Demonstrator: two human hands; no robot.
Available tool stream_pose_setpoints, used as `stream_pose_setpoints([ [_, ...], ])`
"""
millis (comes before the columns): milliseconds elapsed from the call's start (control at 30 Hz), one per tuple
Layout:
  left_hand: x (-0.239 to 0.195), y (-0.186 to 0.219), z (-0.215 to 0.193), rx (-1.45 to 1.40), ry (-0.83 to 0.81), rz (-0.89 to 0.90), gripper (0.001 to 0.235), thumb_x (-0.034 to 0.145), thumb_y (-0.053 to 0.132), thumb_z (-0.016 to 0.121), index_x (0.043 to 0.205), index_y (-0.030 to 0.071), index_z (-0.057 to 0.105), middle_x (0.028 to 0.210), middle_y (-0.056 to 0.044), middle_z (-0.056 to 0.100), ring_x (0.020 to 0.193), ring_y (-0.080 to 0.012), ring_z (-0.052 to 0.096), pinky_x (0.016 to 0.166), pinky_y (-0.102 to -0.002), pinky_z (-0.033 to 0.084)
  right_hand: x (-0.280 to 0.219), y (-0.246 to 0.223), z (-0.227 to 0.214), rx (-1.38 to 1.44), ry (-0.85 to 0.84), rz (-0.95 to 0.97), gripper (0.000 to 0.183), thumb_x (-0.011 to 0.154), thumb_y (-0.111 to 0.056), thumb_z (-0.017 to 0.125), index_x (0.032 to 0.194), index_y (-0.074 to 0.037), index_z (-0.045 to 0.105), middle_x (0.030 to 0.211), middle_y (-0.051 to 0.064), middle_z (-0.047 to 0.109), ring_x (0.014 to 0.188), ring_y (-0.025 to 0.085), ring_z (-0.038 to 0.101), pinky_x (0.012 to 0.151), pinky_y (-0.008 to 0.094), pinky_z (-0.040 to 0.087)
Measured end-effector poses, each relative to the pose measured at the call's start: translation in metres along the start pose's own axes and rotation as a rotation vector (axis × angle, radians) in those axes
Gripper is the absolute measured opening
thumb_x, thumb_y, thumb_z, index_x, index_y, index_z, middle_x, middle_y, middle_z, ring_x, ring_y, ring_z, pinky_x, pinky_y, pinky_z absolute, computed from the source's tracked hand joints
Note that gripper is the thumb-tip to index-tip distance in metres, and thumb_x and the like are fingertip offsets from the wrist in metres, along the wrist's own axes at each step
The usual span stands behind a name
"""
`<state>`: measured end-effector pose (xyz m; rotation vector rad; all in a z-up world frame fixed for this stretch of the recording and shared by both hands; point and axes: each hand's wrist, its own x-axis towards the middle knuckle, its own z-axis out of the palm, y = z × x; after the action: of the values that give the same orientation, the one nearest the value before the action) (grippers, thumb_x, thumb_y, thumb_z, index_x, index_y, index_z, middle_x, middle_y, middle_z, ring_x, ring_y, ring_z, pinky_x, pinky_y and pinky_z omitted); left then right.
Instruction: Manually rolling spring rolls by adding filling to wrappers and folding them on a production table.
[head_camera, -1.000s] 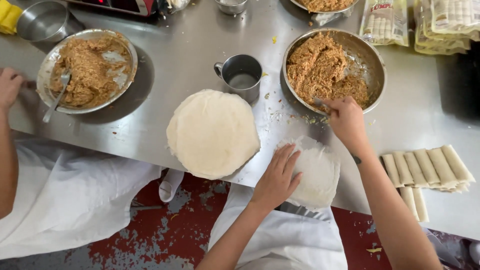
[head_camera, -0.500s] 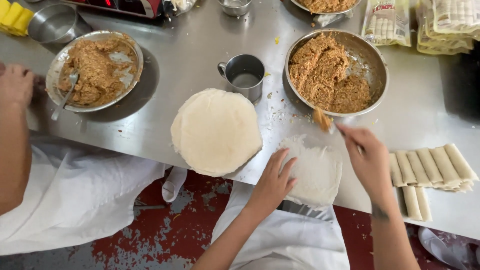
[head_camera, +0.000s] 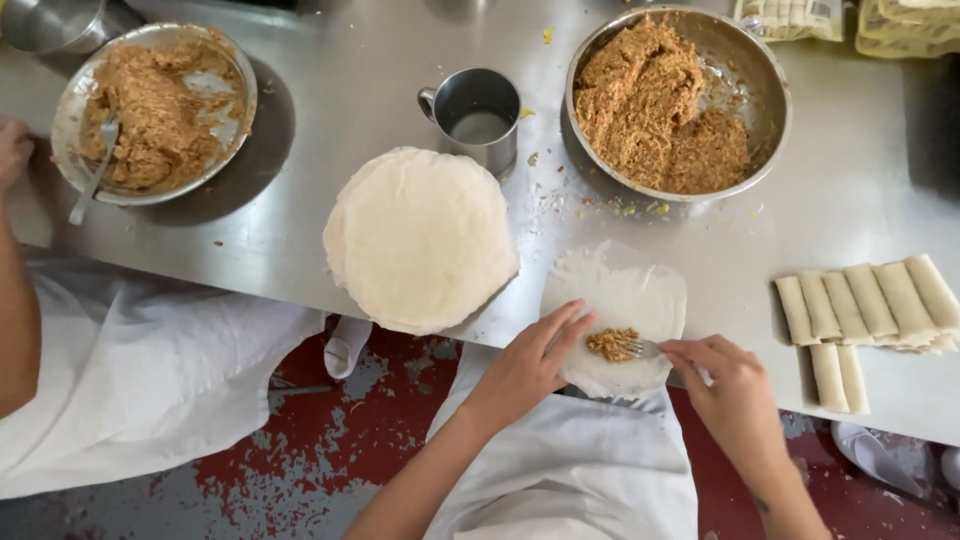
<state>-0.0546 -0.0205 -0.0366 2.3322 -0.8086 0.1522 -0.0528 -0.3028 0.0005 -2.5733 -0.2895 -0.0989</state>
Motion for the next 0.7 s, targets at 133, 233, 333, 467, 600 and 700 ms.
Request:
stream_pose_setpoints([
  [133, -0.002, -0.001, 0.004, -0.024, 0.008, -0.017, 0.104, 0.079, 0.007, 0.093, 0.163, 0.005, 0.032, 0.164, -0.017, 0.038, 0.14, -0.035, 0.055, 0.109, -0.047, 0.053, 0.006, -0.02, -0.015, -0.023, -0.033, 0.077, 0.015, 0.096, -0.021, 0.073, 0.105, -0.017, 0.084, 0.091, -0.004, 0.079, 0.059, 0.016, 0.057, 0.071, 0.033, 0.05],
  [233, -0.001, -0.003, 0.006, 0.008, 0.016, 0.004, 0.108, 0.074, 0.016, 0.097, 0.161, 0.0, 0.034, 0.162, -0.018, 0.041, 0.149, -0.0338, 0.046, 0.117, -0.045, 0.047, 0.004, -0.016, -0.002, 0.018, -0.045, 0.024, 0.017, 0.098, -0.019, 0.071, 0.109, -0.018, 0.083, 0.083, 0.0, 0.073, 0.061, 0.022, 0.065, 0.069, 0.037, 0.051],
  [333, -0.004, -0.004, 0.012, -0.012, 0.024, -0.014, 0.109, 0.075, 0.013, 0.095, 0.162, -0.001, 0.031, 0.163, -0.018, 0.04, 0.151, -0.0331, 0.043, 0.121, -0.045, 0.044, 0.001, -0.012, -0.015, -0.001, -0.066, 0.195, 0.017, 0.095, -0.017, 0.072, 0.107, -0.018, 0.084, 0.092, -0.001, 0.079, 0.067, 0.02, 0.068, 0.077, 0.034, 0.054],
  [467, -0.002, -0.007, 0.016, 0.029, 0.025, 0.001, 0.109, 0.076, 0.018, 0.096, 0.162, 0.0, 0.032, 0.161, -0.017, 0.041, 0.147, -0.0323, 0.047, 0.119, -0.044, 0.045, -0.005, 0.022, 0.019, -0.08, 0.187, -0.086, 0.014, 0.101, -0.01, 0.074, 0.109, -0.018, 0.081, 0.093, -0.005, 0.073, 0.075, 0.014, 0.06, 0.087, 0.037, 0.04],
  [600, -0.006, -0.004, 0.016, -0.008, 0.009, -0.019, 0.108, 0.077, 0.012, 0.094, 0.163, 0.001, 0.029, 0.161, -0.017, 0.042, 0.147, -0.0326, 0.046, 0.118, -0.045, 0.045, -0.004, -0.009, 0.009, 0.086, 0.221, -0.224, 0.018, 0.096, -0.003, 0.077, 0.11, -0.013, 0.081, 0.095, 0.0, 0.071, 0.086, 0.014, 0.067, 0.082, 0.03, 0.041],
  [700, -0.004, -0.003, 0.014, -0.004, 0.016, -0.035, 0.106, 0.076, 0.01, 0.094, 0.161, 0.0, 0.032, 0.16, -0.017, 0.042, 0.146, -0.0321, 0.047, 0.118, -0.043, 0.045, 0.0, -0.005, 0.018, -0.08, -0.004, -0.165, 0.019, 0.101, -0.022, 0.067, 0.115, -0.021, 0.08, 0.084, -0.002, 0.064, 0.076, 0.018, 0.064, 0.08, 0.039, 0.048],
])
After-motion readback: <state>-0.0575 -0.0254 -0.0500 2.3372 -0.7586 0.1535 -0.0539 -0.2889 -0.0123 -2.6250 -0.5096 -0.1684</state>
